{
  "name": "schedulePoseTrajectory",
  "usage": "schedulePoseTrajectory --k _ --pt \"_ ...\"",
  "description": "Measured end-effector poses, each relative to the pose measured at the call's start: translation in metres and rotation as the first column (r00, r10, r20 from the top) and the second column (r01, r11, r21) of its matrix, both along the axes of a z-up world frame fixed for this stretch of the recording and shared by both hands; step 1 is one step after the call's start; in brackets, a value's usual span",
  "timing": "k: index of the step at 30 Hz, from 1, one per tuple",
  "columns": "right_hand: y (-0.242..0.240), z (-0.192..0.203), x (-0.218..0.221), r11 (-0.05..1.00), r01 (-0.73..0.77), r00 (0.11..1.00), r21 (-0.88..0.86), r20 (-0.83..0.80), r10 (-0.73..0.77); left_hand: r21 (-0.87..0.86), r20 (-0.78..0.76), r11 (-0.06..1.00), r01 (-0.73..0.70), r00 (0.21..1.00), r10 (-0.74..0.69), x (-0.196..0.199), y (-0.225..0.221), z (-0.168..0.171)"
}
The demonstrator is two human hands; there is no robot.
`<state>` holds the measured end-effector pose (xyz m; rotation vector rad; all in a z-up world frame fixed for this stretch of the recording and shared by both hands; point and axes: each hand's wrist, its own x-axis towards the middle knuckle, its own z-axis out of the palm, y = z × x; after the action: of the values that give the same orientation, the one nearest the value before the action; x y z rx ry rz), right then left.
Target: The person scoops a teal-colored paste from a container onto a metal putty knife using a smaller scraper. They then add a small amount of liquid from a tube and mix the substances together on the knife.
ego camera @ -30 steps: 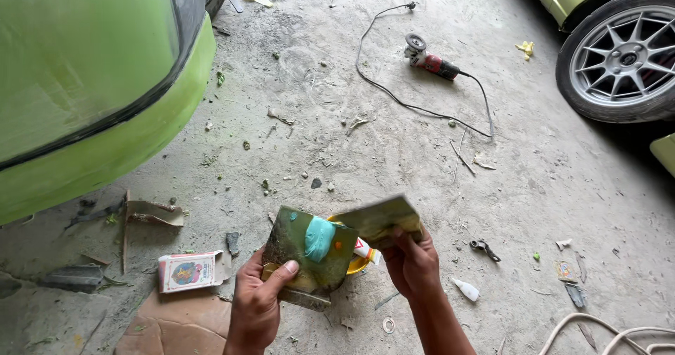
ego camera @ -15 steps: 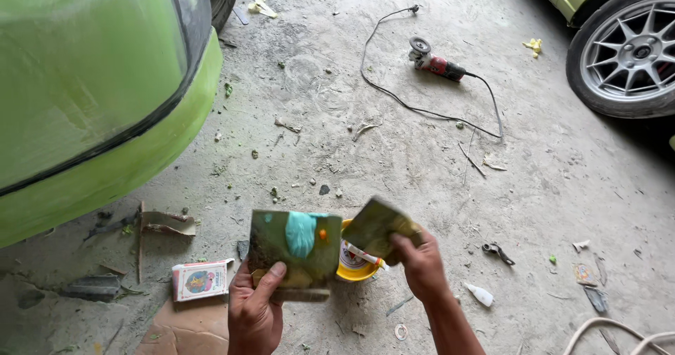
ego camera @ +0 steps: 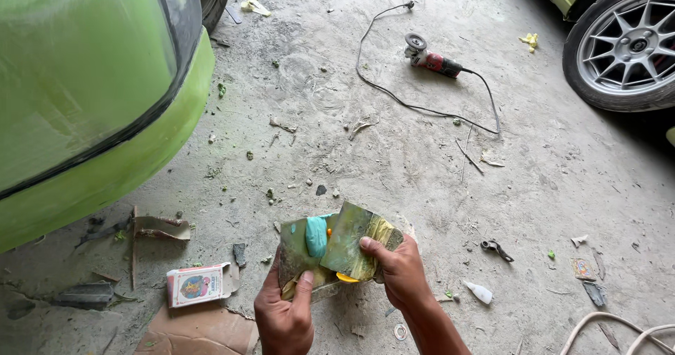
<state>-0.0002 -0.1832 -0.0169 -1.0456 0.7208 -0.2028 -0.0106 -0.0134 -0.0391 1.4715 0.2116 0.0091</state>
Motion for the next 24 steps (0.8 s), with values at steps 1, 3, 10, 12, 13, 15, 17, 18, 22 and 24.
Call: schedulePoseTrajectory --k 1,3,10,12,13,15,17,18,22,24 --pt "0.0 -0.003 0.001 1.0 -0.001 1.0 0.0 -0.004 0.001 0.0 -0.004 1.0 -0.001 1.0 0.001 -0.001 0.0 -0.003" --pt "-0.001 -0.009 0.002 0.998 -0.052 0.995 -0.034 0.086 0.054 0.057 -0.039 0.998 0.027 0.999 -0.025 -0.002 -0.001 -0.01" --pt "0.004 0.001 0.004 1.0 -0.027 1.0 -0.003 -0.004 0.027 0.111 0.068 0.99 0.084 0.993 -0.092 -0.003 -0.004 -0.003" --pt "0.003 -0.005 0.005 0.996 -0.077 0.995 -0.04 0.063 0.079 0.11 0.077 0.987 0.116 0.989 -0.125 -0.003 -0.004 0.0" --pt "0.004 -0.005 0.005 0.996 -0.078 0.995 -0.042 0.063 0.08 0.109 0.078 0.987 0.115 0.989 -0.124 -0.003 -0.004 -0.001" --pt "0.006 -0.005 0.006 1.0 -0.013 1.0 -0.009 0.026 0.013 0.154 0.098 0.982 0.114 0.987 -0.13 -0.004 -0.006 -0.004" --pt "0.008 0.0 0.007 1.0 0.009 1.0 0.007 -0.011 -0.009 0.175 0.107 0.977 0.124 0.984 -0.144 -0.003 -0.006 -0.004" --pt "0.009 0.002 0.007 0.999 0.035 0.998 0.023 -0.051 -0.033 0.198 0.115 0.971 0.136 0.98 -0.161 -0.003 -0.005 -0.004" --pt "0.009 -0.002 0.007 1.0 0.003 1.0 0.016 -0.009 -0.003 0.21 0.005 0.963 0.167 0.985 -0.172 -0.004 -0.009 -0.004" --pt "0.008 -0.004 0.006 0.999 -0.014 0.993 0.03 -0.117 0.017 0.228 0.038 0.95 0.212 0.973 -0.227 -0.007 -0.013 -0.01"
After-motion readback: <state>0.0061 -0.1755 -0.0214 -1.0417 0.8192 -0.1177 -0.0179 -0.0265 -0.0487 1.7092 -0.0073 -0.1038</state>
